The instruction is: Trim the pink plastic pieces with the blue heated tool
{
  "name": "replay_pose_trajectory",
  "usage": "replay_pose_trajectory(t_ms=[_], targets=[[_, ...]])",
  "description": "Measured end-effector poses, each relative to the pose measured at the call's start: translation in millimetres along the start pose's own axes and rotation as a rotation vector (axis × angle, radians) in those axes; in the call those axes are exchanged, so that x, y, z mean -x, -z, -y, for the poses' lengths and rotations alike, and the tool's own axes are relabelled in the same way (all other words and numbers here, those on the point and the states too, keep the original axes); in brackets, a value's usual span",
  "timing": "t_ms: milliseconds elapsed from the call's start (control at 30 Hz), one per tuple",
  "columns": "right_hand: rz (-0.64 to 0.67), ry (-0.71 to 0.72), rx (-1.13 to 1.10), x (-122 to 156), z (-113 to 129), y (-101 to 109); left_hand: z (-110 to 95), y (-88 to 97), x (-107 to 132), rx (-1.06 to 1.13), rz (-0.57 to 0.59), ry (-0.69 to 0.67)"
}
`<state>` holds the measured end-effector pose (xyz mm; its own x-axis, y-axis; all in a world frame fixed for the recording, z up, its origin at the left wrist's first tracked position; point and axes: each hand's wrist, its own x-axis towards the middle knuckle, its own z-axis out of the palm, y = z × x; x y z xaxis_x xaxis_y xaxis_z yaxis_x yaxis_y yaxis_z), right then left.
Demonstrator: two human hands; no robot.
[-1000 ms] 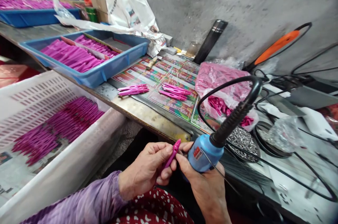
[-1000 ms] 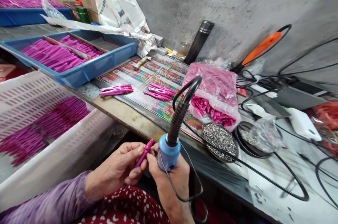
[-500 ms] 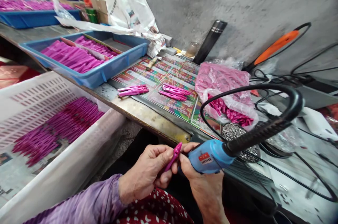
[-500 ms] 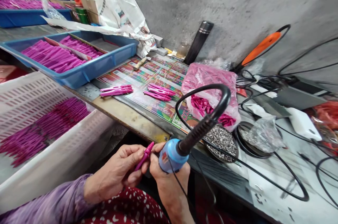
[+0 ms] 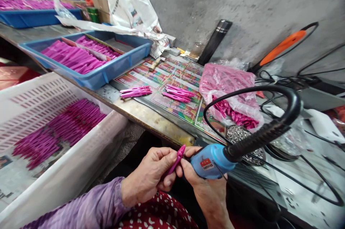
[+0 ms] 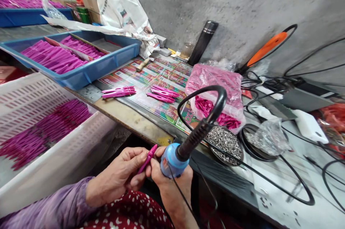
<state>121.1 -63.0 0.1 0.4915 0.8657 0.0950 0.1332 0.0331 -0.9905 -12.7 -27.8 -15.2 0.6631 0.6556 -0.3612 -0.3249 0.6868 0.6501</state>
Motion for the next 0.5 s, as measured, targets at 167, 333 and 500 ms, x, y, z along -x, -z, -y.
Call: replay_pose_trajectory(t_ms=[167, 333, 500], targets=[[-0.022, 0.015, -0.003, -0.9, 1.8, -2.0, -0.8, -1.7, 0.9, 0.01, 0.022, 0.005], [-0.032, 0.031, -0.011, 1.8, -2.4, -1.9, 1.2, -4.3, -0.1, 0.019, -0.013, -0.017], [-0.037, 0.021, -0.017, 6.0, -11.3, -3.9, 5.0, -4.3, -0.8, 0.036, -0.029, -0.049]])
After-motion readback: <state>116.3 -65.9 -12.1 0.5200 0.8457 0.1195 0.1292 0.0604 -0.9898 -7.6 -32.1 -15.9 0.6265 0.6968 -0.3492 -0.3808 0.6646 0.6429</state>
